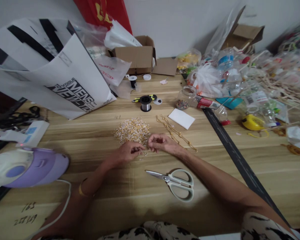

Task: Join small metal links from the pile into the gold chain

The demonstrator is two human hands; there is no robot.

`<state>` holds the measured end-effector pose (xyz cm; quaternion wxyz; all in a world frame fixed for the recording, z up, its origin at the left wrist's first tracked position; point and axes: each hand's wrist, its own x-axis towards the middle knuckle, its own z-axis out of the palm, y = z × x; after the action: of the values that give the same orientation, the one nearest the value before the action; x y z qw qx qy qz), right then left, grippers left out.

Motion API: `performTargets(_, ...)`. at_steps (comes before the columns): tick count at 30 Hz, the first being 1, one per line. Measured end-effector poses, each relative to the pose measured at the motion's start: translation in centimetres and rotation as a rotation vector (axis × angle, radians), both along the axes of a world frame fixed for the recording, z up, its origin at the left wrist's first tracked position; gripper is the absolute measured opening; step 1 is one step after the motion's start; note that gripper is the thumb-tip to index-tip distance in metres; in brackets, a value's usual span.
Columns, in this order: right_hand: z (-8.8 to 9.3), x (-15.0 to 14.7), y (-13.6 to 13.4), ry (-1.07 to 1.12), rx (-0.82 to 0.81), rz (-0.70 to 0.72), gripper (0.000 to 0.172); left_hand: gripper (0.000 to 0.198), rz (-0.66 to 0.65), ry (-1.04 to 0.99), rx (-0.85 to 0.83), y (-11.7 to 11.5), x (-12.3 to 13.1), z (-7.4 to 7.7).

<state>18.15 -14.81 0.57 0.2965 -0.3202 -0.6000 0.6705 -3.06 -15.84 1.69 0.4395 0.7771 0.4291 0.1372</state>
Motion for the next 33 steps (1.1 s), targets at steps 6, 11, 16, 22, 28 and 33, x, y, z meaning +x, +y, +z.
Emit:
performTargets(6,0.3,-0.2,-0.2,0.028,-0.009,0.010,0.026,0.024,-0.032,-0.003,-0.042,-0.3,0.1,0.2)
performTargets(11,0.4,-0.2,-0.2,0.040,-0.025,-0.004,0.026,0.024,-0.021,-0.040,-0.133,-0.4,0.2,0.1)
performTargets(16,0.7,-0.4,-0.4,0.019,-0.003,0.004,0.025,0.024,0.021,-0.061,-0.172,-0.4,0.4,-0.1)
performTargets(22,0.4,-0.5,-0.4,0.021,0.014,0.043,0.022,0.020,0.061,-0.073,-0.163,-0.7,1.0,0.3)
performTargets(28,0.2,-0.4,-0.4,0.019,0.015,0.033,0.023,0.017,0.045,-0.089,-0.130,-0.7,0.9,0.4)
performTargets(33,0.2,-0.4,-0.3,0.019,0.005,0.019,0.024,0.014,0.042,-0.187,-0.189,-0.5,0.5,0.0)
